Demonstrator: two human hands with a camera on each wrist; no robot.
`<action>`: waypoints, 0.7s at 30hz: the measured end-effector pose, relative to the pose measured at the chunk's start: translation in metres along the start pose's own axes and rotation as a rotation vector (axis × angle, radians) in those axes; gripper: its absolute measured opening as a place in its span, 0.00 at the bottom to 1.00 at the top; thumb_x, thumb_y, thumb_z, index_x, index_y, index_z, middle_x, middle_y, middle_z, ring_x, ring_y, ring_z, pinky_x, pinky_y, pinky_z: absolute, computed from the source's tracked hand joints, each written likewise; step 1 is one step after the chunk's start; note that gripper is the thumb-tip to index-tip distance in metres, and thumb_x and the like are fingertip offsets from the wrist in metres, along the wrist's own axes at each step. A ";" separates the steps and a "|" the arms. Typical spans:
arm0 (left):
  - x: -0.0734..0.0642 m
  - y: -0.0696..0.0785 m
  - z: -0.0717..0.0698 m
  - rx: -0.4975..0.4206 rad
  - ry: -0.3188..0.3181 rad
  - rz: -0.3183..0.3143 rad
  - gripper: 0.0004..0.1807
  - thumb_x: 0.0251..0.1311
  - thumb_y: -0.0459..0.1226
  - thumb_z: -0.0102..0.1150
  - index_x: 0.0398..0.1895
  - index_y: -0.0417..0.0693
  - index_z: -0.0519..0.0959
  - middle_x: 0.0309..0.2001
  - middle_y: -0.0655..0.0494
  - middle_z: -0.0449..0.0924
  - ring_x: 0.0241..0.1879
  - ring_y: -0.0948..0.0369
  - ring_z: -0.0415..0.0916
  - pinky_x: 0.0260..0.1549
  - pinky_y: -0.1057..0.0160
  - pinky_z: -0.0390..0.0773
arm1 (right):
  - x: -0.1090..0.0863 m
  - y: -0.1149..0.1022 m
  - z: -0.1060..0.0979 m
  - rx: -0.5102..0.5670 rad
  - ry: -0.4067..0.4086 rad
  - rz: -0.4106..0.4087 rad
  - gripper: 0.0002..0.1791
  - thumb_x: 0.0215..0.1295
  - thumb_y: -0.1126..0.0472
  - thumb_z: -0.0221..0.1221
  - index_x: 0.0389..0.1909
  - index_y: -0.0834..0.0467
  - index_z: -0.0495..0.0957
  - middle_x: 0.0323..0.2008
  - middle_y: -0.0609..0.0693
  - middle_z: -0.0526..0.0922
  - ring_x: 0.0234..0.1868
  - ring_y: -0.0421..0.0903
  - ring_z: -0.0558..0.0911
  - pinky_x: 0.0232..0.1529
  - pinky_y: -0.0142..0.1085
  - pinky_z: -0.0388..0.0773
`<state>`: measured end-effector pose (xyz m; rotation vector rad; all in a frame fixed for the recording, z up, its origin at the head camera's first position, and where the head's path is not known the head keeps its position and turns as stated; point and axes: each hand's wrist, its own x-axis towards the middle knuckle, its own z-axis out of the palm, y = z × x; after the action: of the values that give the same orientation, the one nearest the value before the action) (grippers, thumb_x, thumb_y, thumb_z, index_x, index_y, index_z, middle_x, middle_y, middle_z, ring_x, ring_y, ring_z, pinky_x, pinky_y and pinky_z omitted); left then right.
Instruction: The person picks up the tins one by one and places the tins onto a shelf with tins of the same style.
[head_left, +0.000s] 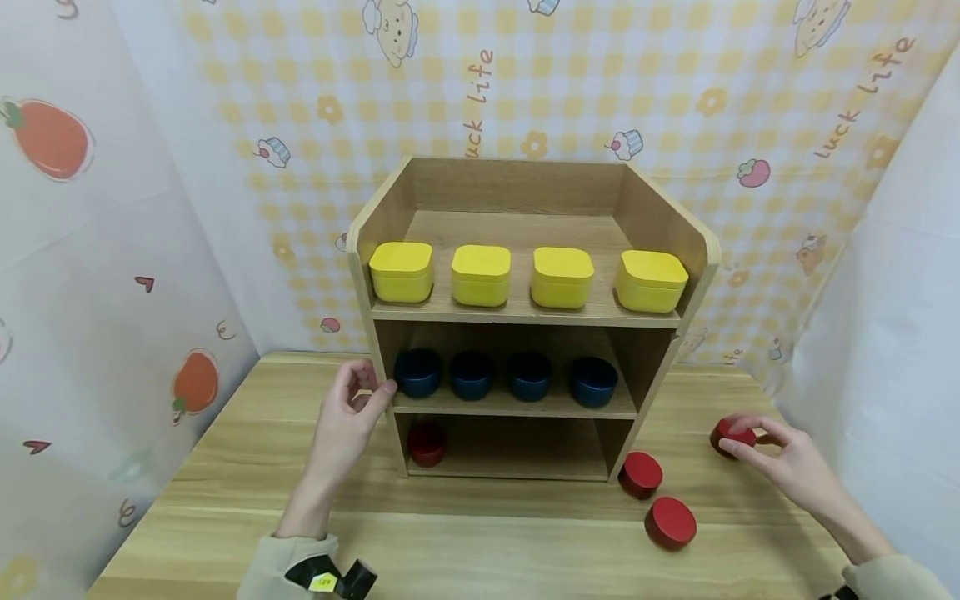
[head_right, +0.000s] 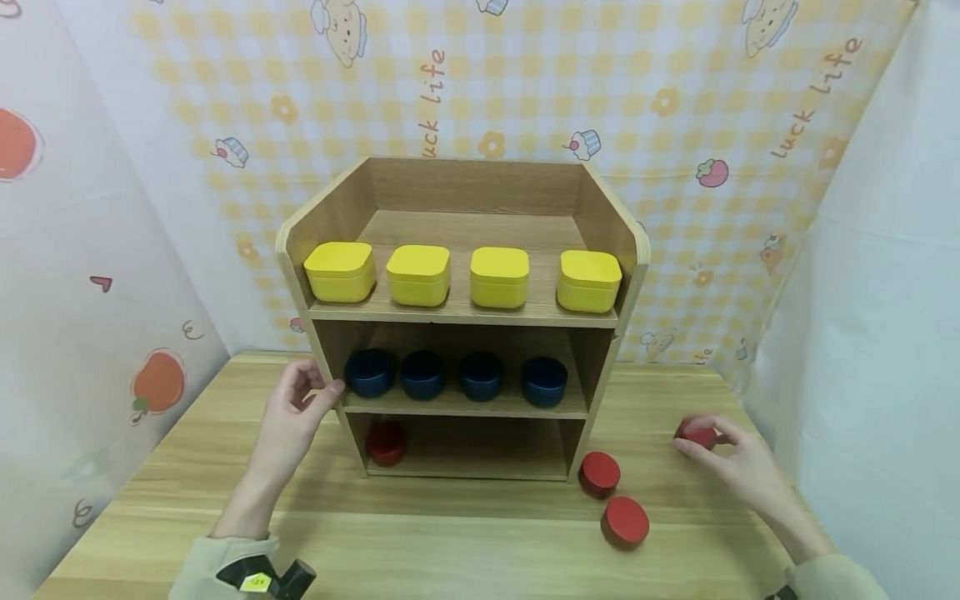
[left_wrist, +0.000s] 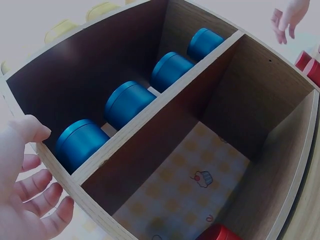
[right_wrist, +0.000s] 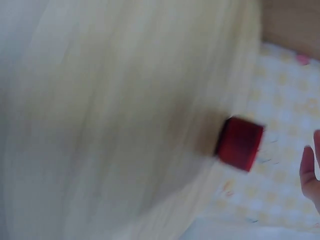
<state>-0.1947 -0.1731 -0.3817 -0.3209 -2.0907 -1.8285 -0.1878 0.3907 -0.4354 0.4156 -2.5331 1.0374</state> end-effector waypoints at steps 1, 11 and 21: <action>0.000 0.000 0.000 0.002 0.000 -0.001 0.14 0.67 0.34 0.58 0.48 0.39 0.65 0.43 0.50 0.64 0.44 0.58 0.66 0.38 0.71 0.73 | 0.001 0.005 0.000 -0.031 0.002 -0.004 0.10 0.58 0.67 0.69 0.38 0.54 0.80 0.45 0.42 0.81 0.48 0.26 0.73 0.42 0.22 0.69; -0.001 0.003 -0.001 -0.005 -0.003 -0.001 0.14 0.67 0.33 0.58 0.48 0.37 0.65 0.43 0.50 0.64 0.43 0.58 0.66 0.38 0.70 0.74 | 0.012 0.041 -0.008 -0.208 -0.103 0.059 0.20 0.57 0.55 0.71 0.48 0.58 0.79 0.53 0.63 0.76 0.54 0.44 0.72 0.40 0.23 0.68; 0.000 0.003 0.000 0.002 0.002 -0.008 0.14 0.67 0.33 0.59 0.49 0.37 0.65 0.43 0.50 0.63 0.43 0.59 0.67 0.37 0.71 0.74 | 0.014 0.063 -0.009 -0.154 -0.233 0.121 0.28 0.58 0.59 0.70 0.56 0.66 0.73 0.51 0.65 0.76 0.46 0.63 0.79 0.38 0.37 0.76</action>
<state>-0.1930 -0.1728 -0.3789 -0.3105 -2.0947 -1.8308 -0.2234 0.4380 -0.4615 0.3628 -2.8537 0.8709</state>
